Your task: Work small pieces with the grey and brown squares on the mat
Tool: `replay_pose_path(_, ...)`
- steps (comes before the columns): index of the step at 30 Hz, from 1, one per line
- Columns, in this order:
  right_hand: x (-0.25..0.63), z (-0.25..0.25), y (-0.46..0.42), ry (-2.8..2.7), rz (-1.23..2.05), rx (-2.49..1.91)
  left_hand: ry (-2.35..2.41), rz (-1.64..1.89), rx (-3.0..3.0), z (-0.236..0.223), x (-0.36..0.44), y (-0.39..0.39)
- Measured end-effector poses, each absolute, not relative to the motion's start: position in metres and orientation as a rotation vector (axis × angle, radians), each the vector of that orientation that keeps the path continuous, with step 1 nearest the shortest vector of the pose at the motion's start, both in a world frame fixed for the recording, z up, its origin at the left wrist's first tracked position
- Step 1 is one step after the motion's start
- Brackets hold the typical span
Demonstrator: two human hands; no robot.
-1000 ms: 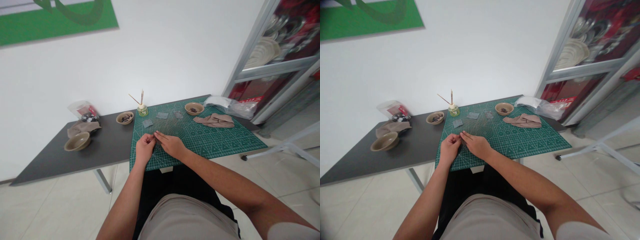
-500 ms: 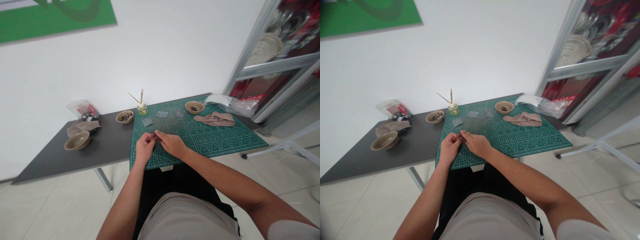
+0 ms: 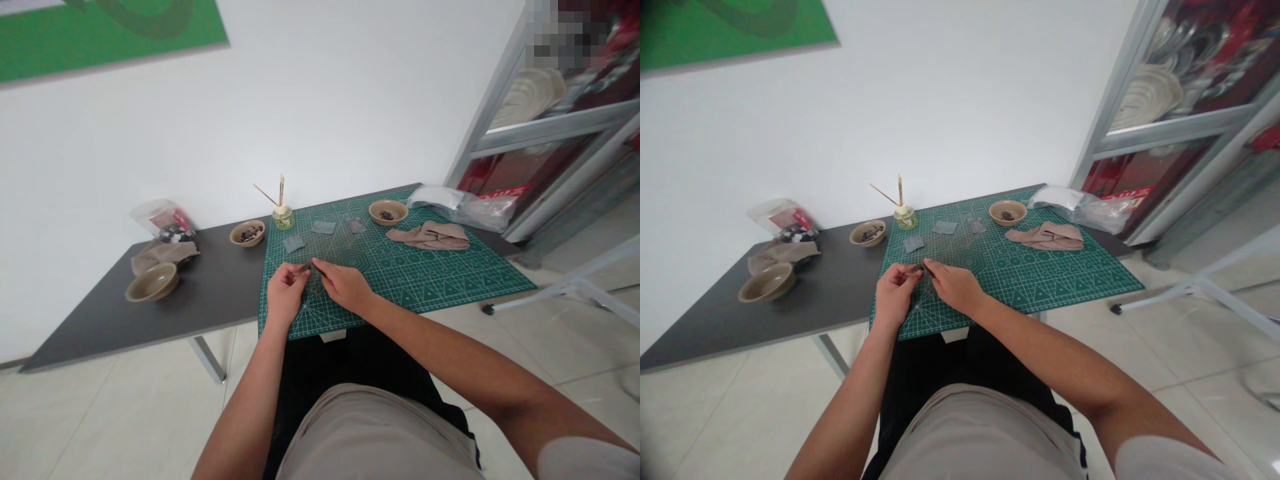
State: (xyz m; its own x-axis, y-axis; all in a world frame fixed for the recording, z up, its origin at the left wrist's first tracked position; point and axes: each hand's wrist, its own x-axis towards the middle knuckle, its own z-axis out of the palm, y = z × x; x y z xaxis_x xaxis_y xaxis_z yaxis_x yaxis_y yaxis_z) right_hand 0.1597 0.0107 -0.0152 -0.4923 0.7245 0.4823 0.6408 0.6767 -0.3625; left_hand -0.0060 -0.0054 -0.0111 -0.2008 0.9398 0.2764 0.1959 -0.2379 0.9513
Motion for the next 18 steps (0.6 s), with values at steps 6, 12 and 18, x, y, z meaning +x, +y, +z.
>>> replay_pose_path(6,0.1585,-0.0182,0.0101,-2.339,0.094,-0.959,1.294,1.504,1.395,-0.0092,-0.0015,-0.0056)
replay_pose_path(12,0.1583,-0.0162,0.0102,-2.301,0.154,-1.113,1.302,1.534,1.415,-0.0107,-0.0028,-0.0076)
replay_pose_path(18,0.1608,-0.0156,0.0117,-2.183,0.170,-1.124,1.296,1.506,1.396,-0.0119,-0.0054,-0.0060)
